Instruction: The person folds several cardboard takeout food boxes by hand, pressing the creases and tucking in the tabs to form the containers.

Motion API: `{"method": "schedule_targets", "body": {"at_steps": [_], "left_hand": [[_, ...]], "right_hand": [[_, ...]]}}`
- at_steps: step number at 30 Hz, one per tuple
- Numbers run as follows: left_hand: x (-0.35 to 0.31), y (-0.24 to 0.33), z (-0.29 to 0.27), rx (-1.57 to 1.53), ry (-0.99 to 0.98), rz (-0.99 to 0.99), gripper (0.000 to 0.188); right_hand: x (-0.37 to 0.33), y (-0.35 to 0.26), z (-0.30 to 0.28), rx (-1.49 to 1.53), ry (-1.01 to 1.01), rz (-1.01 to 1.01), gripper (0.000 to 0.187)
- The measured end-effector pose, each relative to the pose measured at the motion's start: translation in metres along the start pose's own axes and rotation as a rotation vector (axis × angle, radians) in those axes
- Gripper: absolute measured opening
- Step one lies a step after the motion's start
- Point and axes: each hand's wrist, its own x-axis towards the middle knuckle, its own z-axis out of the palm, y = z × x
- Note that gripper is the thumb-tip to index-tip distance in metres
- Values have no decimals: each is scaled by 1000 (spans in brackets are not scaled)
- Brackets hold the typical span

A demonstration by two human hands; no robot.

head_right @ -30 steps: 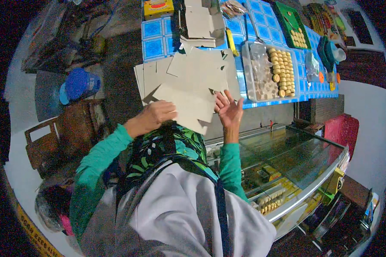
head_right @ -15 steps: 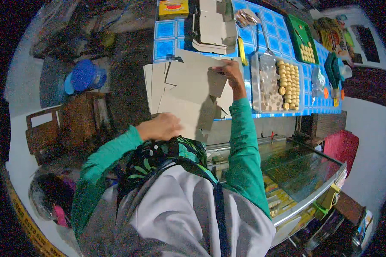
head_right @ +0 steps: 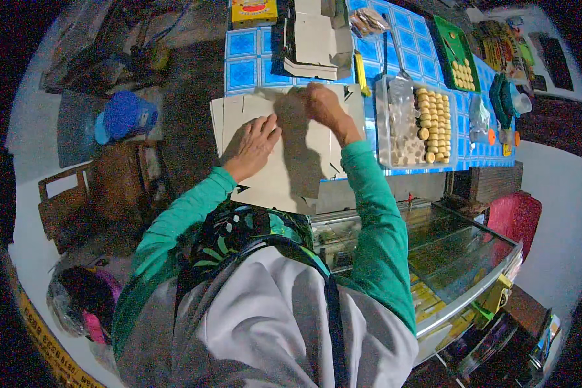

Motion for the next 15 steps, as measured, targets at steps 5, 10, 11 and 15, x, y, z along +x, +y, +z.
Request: {"method": "schedule_targets", "body": {"at_steps": [5,10,11,15], "left_hand": [[-7,-9,6,-234,89,-59,37],[8,-5,-5,-263,186,27,50],[24,1,-19,-111,224,32,60],[43,-1,-2,108,-59,86,59]], "right_hand": [[-36,-33,36,-176,74,-39,21],[-37,-59,45,-267,26,141,18],[-34,-62,49,-312,51,151,21],[-35,-67,63,-330,202,257,31]]}}
